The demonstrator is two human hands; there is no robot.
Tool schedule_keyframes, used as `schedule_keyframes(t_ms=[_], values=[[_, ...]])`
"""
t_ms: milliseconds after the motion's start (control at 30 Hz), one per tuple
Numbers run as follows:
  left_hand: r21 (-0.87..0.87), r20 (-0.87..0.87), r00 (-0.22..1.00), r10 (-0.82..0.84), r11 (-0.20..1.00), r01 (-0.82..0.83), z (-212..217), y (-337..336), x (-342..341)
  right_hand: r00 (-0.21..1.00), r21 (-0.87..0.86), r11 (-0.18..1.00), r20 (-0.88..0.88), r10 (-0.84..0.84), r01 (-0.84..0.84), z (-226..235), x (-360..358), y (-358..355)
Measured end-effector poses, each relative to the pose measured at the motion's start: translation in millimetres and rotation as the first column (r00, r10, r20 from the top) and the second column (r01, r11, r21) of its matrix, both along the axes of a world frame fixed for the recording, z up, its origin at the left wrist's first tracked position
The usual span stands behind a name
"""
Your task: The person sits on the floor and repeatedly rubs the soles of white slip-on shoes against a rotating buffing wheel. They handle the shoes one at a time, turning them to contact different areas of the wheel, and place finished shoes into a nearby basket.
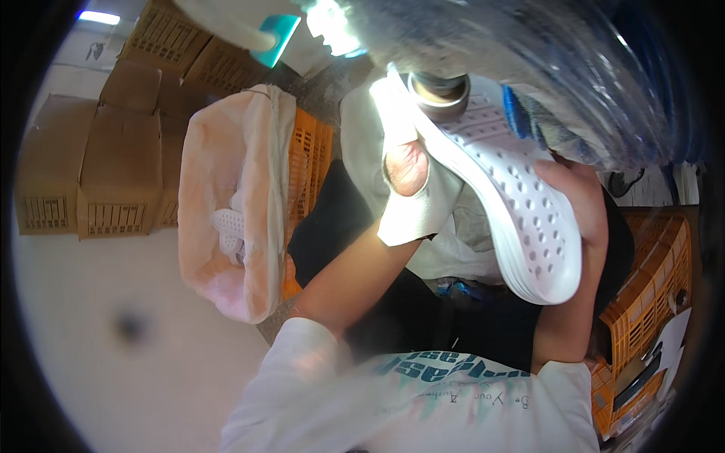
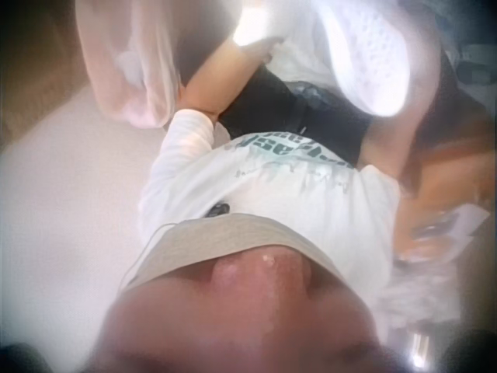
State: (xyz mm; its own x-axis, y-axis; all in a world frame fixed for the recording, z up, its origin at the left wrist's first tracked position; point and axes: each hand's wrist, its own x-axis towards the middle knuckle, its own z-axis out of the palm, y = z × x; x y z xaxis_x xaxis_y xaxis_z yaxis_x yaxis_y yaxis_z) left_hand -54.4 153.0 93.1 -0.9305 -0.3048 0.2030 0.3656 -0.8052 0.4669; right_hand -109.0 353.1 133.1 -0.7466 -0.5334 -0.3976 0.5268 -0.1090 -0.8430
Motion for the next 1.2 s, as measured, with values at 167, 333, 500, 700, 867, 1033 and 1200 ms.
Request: schedule_keyframes(t_ms=[167, 333, 500, 700, 867, 1033, 1200], values=[[-0.021, -0.006, 0.999, 0.054, 0.998, -0.054, -1, -1, 1, 0.987, -0.154, 0.978, -0.06, -0.15, 0.139, -34, -7, -28], [-0.014, -0.005, 0.997, 0.075, 0.997, -0.075, -8, -7, 1, 0.948, -0.273, 0.953, -0.247, -0.202, 0.132, -58, -40, -57], [-0.003, -0.07, 0.993, 0.097, 0.995, -0.098, -6, -21, -11, 0.869, -0.345, 0.925, -0.393, -0.299, 0.162, -59, -73, -87], [0.03, -0.23, 0.967, 0.11, 0.994, -0.106, 9, -29, -29, 0.81, -0.422, 0.89, -0.452, -0.373, 0.174, -57, -90, -100], [0.07, -0.164, 0.98, 0.11, 0.993, -0.099, 16, -21, -21, 0.802, -0.517, 0.836, -0.414, -0.431, 0.182, -60, -87, -87], [0.187, -0.192, 0.98, 0.047, 0.982, -0.011, 8, -16, -17, 0.898, -0.708, 0.646, -0.037, -0.438, 0.286, -63, -80, -14], [0.331, -0.161, 0.985, -0.057, 0.938, 0.108, -1, -14, -10, 0.705, -0.235, 0.78, -0.334, -0.626, 0.581, -74, -28, 76]])
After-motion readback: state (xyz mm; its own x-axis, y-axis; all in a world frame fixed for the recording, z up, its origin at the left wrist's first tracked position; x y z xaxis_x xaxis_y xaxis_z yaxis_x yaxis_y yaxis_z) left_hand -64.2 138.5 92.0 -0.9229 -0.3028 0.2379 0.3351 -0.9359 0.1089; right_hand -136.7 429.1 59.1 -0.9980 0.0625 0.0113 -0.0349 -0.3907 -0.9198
